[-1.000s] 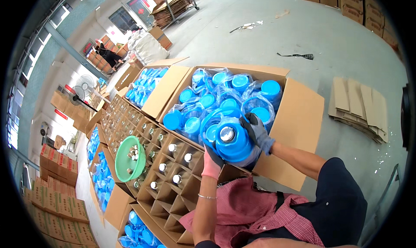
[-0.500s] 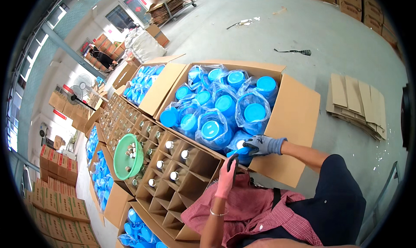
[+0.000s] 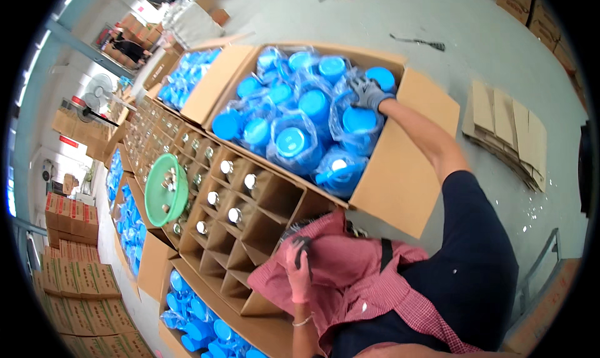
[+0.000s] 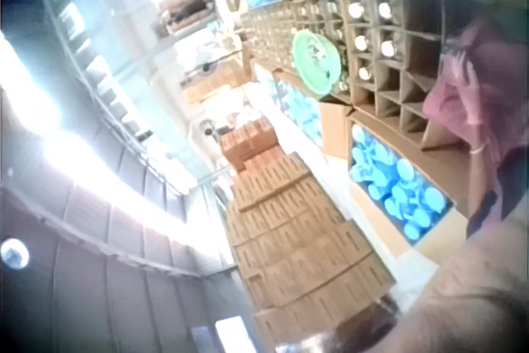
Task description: The person assembles blue plastic containers by inserting a metal inner liner into the plastic body and securing a blue lid. They wear pink and grey gloves and work in a warehouse setting surrounded by cardboard boxes. The person repeatedly picks up components, assembles them, and places the finished units into a box.
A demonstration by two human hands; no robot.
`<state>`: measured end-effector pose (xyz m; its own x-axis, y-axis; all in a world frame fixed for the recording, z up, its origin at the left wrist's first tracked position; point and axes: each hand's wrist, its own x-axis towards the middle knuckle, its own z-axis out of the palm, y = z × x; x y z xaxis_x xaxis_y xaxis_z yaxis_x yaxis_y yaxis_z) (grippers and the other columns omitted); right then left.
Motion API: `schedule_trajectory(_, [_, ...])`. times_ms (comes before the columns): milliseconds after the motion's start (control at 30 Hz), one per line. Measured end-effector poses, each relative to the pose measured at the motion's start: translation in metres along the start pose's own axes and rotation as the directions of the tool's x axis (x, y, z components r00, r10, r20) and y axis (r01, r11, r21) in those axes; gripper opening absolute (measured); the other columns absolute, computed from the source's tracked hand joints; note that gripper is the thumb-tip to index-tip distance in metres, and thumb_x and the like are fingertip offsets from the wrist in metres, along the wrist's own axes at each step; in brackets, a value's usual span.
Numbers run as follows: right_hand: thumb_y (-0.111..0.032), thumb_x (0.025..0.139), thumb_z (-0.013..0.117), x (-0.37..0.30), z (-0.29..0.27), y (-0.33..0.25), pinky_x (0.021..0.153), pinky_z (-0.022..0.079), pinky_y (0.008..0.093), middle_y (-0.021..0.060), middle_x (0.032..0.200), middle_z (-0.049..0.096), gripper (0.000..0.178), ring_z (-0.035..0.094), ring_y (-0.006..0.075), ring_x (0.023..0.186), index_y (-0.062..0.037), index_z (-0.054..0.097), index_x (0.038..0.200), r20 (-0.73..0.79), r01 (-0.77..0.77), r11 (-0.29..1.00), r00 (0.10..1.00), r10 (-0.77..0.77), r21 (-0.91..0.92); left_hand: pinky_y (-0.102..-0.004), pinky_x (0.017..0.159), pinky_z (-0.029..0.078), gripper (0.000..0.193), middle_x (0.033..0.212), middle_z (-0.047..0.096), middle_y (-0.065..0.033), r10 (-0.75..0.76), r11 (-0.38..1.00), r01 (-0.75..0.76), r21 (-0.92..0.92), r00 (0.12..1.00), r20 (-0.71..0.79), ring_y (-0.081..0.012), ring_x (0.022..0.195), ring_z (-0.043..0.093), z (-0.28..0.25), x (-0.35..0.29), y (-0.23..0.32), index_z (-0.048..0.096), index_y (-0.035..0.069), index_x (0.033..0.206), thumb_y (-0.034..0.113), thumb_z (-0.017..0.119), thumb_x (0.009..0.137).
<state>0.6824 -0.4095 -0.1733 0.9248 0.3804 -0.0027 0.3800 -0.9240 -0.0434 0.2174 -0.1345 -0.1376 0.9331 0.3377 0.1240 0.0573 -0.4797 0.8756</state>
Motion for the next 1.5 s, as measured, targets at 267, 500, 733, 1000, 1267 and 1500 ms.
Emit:
schedule_trajectory(267, [-0.060, 0.079, 0.061, 0.019, 0.007, -0.013, 0.109, 0.031, 0.0518, 0.0184, 0.139, 0.048, 0.075, 0.043, 0.0362, 0.130, -0.0120, 0.049, 0.136, 0.042, -0.065, 0.986, 0.997, 0.059, 0.157, -0.0420, 0.106, 0.036, 0.029, 0.117, 0.062, -0.0133, 0.230, 0.961, -0.238, 0.139, 0.970, 0.077, -0.0314, 0.118, 0.053, 0.013, 0.016, 0.005, 0.065, 0.003, 0.112, 0.003, 0.060, 0.084])
schedule_trajectory(500, [-0.032, 0.081, 0.067, -0.084, 0.001, 0.013, 0.088, 0.047, 0.0451, 0.0137, 0.110, 0.064, 0.043, 0.062, 0.0334, 0.100, -0.0136, 0.059, 0.119, -0.039, 0.189, 0.967, 0.982, -0.185, 0.172, -0.0439, 0.104, 0.037, 0.025, 0.113, 0.063, -0.0126, 0.293, 0.943, -0.302, 0.139, 0.953, 0.080, -0.0328, 0.117, 0.052, 0.026, 0.014, 0.000, 0.065, 0.003, 0.110, 0.006, 0.059, 0.085])
schedule_trajectory(733, [-0.025, 0.078, 0.067, -0.100, -0.182, -0.018, 0.070, 0.049, 0.0431, 0.0088, 0.086, 0.062, 0.032, 0.062, 0.0302, 0.081, -0.0145, 0.060, 0.108, -0.771, 0.428, 0.900, 0.542, -0.335, -0.090, -0.0362, 0.105, 0.037, 0.021, 0.119, 0.064, -0.0117, 0.170, 0.985, -0.166, -0.035, 0.975, 0.147, -0.0265, 0.119, 0.054, 0.005, 0.016, 0.005, 0.065, 0.001, 0.110, 0.008, 0.055, 0.094])
schedule_trajectory(1000, [-0.028, 0.083, 0.069, -0.097, -0.432, -0.043, 0.089, 0.047, 0.0344, 0.0067, 0.121, 0.061, 0.044, 0.060, 0.0243, 0.102, -0.0195, 0.061, 0.125, -0.780, 0.479, 0.805, 0.325, -0.534, -0.351, -0.0319, 0.095, 0.043, 0.030, 0.113, 0.065, -0.0161, -0.018, 0.997, 0.008, -0.075, 0.990, -0.140, -0.0197, 0.106, 0.058, -0.043, 0.063, 0.056, 0.061, -0.007, 0.115, 0.012, 0.054, 0.094])
schedule_trajectory(1267, [-0.030, 0.090, 0.054, -0.096, -0.368, -0.211, 0.088, 0.048, 0.0389, 0.0162, 0.110, 0.064, 0.032, 0.062, 0.0302, 0.102, -0.0093, 0.064, 0.112, -0.573, 0.879, 0.279, 0.467, -0.674, 0.387, -0.0345, 0.095, 0.044, 0.038, 0.120, 0.056, -0.0168, -0.046, 0.884, -0.005, -0.468, 0.994, -0.098, -0.0274, 0.107, 0.057, -0.098, 0.070, 0.054, 0.051, -0.004, 0.127, 0.009, 0.056, 0.092])
schedule_trajectory(1500, [-0.035, 0.084, 0.057, -0.130, -0.229, -0.360, 0.079, 0.052, 0.0431, 0.0152, 0.096, 0.069, 0.031, 0.066, 0.0339, 0.089, -0.0103, 0.069, 0.100, -0.455, 0.893, 0.430, 0.440, -0.774, 0.132, -0.0352, 0.095, 0.045, 0.036, 0.119, 0.059, -0.0165, -0.218, 0.773, 0.226, -0.593, 0.972, 0.086, -0.0272, 0.106, 0.059, -0.084, -0.019, 0.006, 0.054, -0.003, 0.125, 0.013, 0.055, 0.093])
